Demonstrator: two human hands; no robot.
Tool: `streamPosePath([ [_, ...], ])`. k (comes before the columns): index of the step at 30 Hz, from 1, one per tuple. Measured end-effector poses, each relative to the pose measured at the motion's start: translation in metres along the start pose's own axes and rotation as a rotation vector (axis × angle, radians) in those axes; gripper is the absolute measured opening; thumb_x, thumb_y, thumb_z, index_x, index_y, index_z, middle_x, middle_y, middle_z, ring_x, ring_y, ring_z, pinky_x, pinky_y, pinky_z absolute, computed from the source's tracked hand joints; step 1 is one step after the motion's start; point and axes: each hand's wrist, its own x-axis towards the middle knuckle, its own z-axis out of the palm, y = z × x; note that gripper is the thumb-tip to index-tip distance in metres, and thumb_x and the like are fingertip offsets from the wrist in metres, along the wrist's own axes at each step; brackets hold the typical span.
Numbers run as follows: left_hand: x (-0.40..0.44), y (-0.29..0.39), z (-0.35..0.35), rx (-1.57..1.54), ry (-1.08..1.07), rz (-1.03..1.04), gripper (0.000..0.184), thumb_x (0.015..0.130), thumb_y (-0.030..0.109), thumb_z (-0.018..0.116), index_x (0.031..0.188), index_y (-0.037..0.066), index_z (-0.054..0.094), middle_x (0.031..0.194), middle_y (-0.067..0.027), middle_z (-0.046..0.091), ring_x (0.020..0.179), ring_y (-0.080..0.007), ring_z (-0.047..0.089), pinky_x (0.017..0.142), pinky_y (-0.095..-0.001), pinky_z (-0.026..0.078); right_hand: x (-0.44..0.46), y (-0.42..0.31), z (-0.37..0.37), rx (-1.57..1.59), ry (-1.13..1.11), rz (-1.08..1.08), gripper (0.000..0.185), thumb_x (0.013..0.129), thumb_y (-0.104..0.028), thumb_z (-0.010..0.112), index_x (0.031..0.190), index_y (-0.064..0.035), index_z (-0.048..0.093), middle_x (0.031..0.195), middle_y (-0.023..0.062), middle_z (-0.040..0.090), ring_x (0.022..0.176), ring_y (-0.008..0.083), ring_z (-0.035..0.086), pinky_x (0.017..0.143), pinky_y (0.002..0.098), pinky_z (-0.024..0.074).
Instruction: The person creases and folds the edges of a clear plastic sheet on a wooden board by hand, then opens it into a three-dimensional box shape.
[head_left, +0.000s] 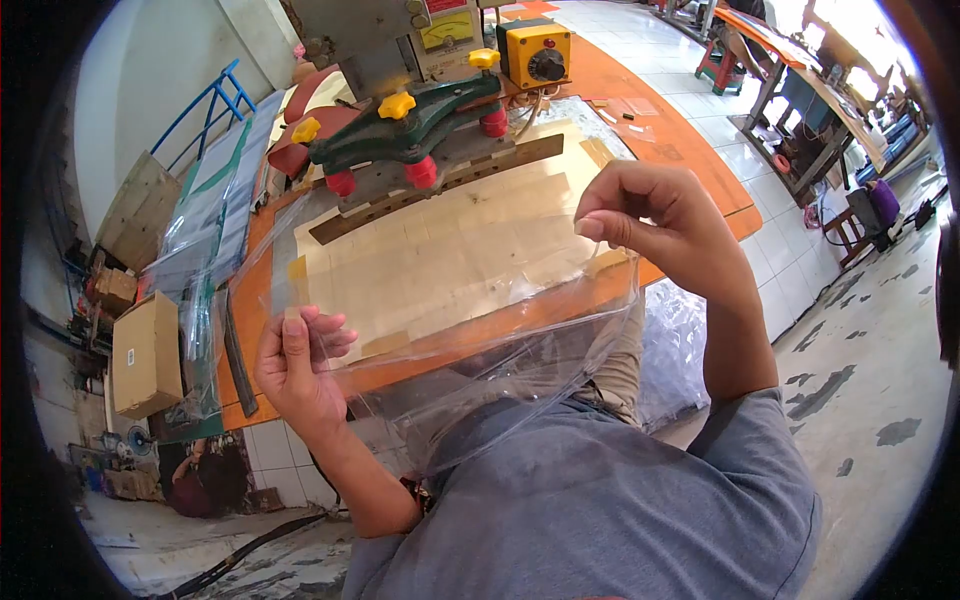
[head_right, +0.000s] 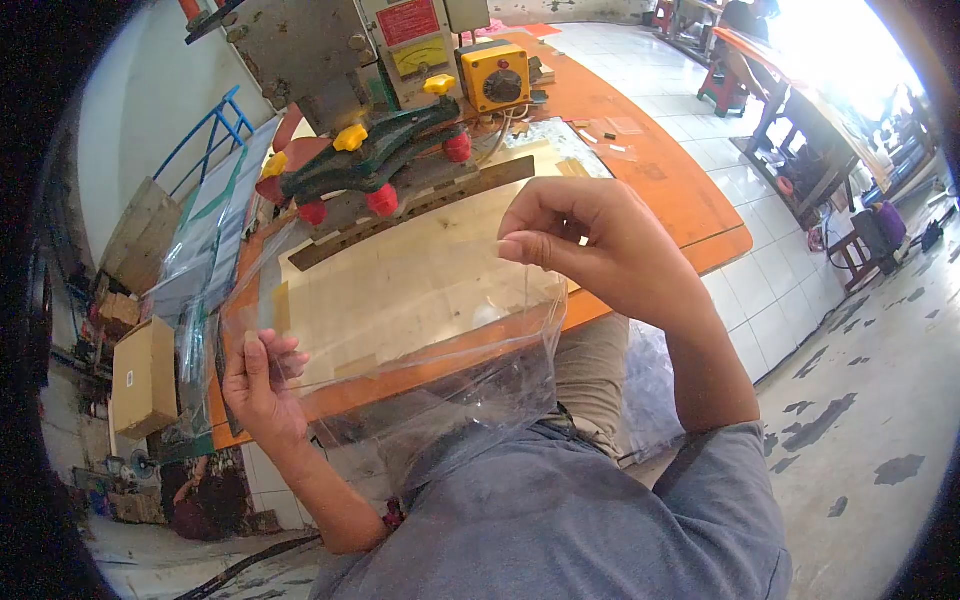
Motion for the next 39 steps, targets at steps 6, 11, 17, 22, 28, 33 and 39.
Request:
streamPosePath([
  [6, 0.0, -0.001, -0.002, -0.003, -0.017, -0.02, 0.024, 0.104, 0.023, 0.062, 0.106, -0.001, 0.068, 0.084, -0.0146, 0.074, 0.064, -0.0187, 0.072, 0.059, -0.0275, 0.058, 0.001, -0.008, -0.001, -0.064, -0.113, 0.023, 0.03, 0.099, -0.029, 0.07, 0.094, 0.0006, 0.071, 0.077, 0.0044, 0.067, 0.068, 0.0135, 0.057, 0.065, 0.03, 0.0471],
  [11, 0.001, -0.001, -0.003, -0.011, -0.031, -0.032, 0.025, 0.105, 0.022, 0.06, 0.106, -0.002, 0.067, 0.085, -0.0158, 0.075, 0.065, -0.0187, 0.072, 0.06, -0.0285, 0.06, -0.001, -0.011, -0.004, -0.124, -0.122, 0.054, 0.025, 0.098, -0.024, 0.072, 0.093, 0.0006, 0.07, 0.072, 0.0027, 0.064, 0.066, 0.0106, 0.055, 0.062, 0.0293, 0.0462],
  [17, 0.002, 0.002, -0.008, -0.009, -0.065, -0.061, 0.025, 0.105, 0.021, 0.059, 0.106, -0.002, 0.067, 0.086, -0.0152, 0.075, 0.067, -0.0192, 0.072, 0.06, -0.0291, 0.06, 0.0, -0.012, -0.004, -0.05, -0.121, 0.08, 0.019, 0.094, -0.017, 0.077, 0.091, -0.0003, 0.068, 0.075, -0.0013, 0.062, 0.07, 0.0053, 0.055, 0.064, 0.0242, 0.0455],
  [22, 0.002, -0.001, -0.009, -0.024, -0.063, -0.058, 0.025, 0.106, 0.022, 0.059, 0.106, -0.001, 0.068, 0.087, -0.0155, 0.075, 0.067, -0.0197, 0.072, 0.062, -0.0299, 0.06, 0.001, -0.01, -0.004, -0.024, -0.125, 0.137, 0.02, 0.091, -0.016, 0.08, 0.089, -0.0029, 0.065, 0.079, -0.0033, 0.061, 0.074, 0.0028, 0.055, 0.066, 0.0212, 0.0455],
  [28, 0.002, -0.007, -0.012, -0.044, -0.04, -0.076, 0.025, 0.106, 0.022, 0.058, 0.105, -0.001, 0.068, 0.087, -0.0151, 0.074, 0.067, -0.019, 0.072, 0.063, -0.0308, 0.061, 0.0, -0.004, 0.0, 0.063, -0.089, 0.132, 0.024, 0.09, -0.011, 0.081, 0.083, -0.0052, 0.059, 0.081, -0.0037, 0.06, 0.076, 0.0027, 0.057, 0.068, 0.02, 0.0466],
  [33, 0.001, -0.004, -0.009, -0.083, -0.058, -0.098, 0.026, 0.104, 0.023, 0.062, 0.105, -0.001, 0.07, 0.086, -0.0134, 0.076, 0.07, -0.0173, 0.072, 0.063, -0.03, 0.061, 0.003, 0.012, 0.007, 0.357, -0.027, 0.105, 0.022, 0.09, -0.006, 0.079, 0.085, -0.0059, 0.058, 0.082, -0.0035, 0.061, 0.08, 0.0032, 0.061, 0.072, 0.0195, 0.0486],
  [39, 0.002, -0.005, -0.007, -0.05, -0.026, -0.083, 0.023, 0.106, 0.02, 0.058, 0.104, -0.001, 0.067, 0.086, -0.0135, 0.073, 0.071, -0.0169, 0.071, 0.064, -0.0323, 0.062, 0.003, 0.004, 0.004, 0.221, -0.072, 0.14, 0.014, 0.094, -0.012, 0.077, 0.095, -0.0033, 0.066, 0.083, -0.0035, 0.063, 0.079, 0.0033, 0.059, 0.072, 0.0192, 0.0481],
])
